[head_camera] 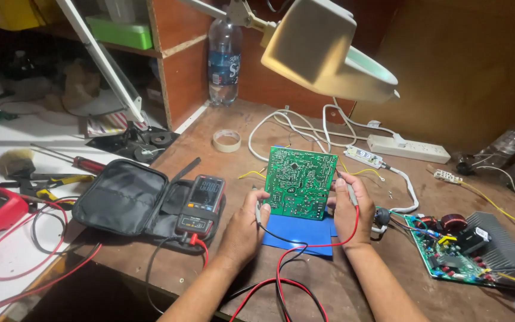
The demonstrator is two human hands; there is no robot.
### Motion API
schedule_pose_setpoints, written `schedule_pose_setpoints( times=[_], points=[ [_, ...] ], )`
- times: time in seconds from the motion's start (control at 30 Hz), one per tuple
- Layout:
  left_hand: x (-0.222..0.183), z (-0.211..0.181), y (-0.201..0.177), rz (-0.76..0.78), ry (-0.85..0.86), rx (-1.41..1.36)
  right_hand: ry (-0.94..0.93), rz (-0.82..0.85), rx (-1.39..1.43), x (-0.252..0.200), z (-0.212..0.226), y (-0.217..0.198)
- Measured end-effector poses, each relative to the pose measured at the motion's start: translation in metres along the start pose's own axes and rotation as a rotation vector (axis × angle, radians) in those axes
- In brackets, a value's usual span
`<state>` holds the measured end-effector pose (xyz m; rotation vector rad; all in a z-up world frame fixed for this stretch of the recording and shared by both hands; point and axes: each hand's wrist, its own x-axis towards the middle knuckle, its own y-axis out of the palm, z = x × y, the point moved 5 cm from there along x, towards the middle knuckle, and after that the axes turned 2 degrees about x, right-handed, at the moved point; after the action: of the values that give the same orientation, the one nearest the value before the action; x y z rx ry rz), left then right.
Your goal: Using a digital multimeter to test various electrical points on a circuit board for diagnostics.
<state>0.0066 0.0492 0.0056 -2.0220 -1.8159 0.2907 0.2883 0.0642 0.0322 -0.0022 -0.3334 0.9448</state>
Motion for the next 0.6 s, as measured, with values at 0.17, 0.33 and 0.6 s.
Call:
schedule_pose_setpoints(
  times=[0.17, 0.33, 0.6],
  points=[
    [-0.008, -0.009, -0.006, -0.003, -0.039, -0.001, -0.007, 0.009, -0.067, 0.001, 0.001, -0.003],
    [-0.012, -0.015, -0.006, 0.02, -0.078, 0.045, -0.004, 0.033, -0.102, -0.003, 0.009, -0.011],
    [-0.015, -0.026, -0.014, -0.188, 0.181, -0.019, -0.049, 0.087, -0.058, -0.001, 0.014, -0.011]
  ],
)
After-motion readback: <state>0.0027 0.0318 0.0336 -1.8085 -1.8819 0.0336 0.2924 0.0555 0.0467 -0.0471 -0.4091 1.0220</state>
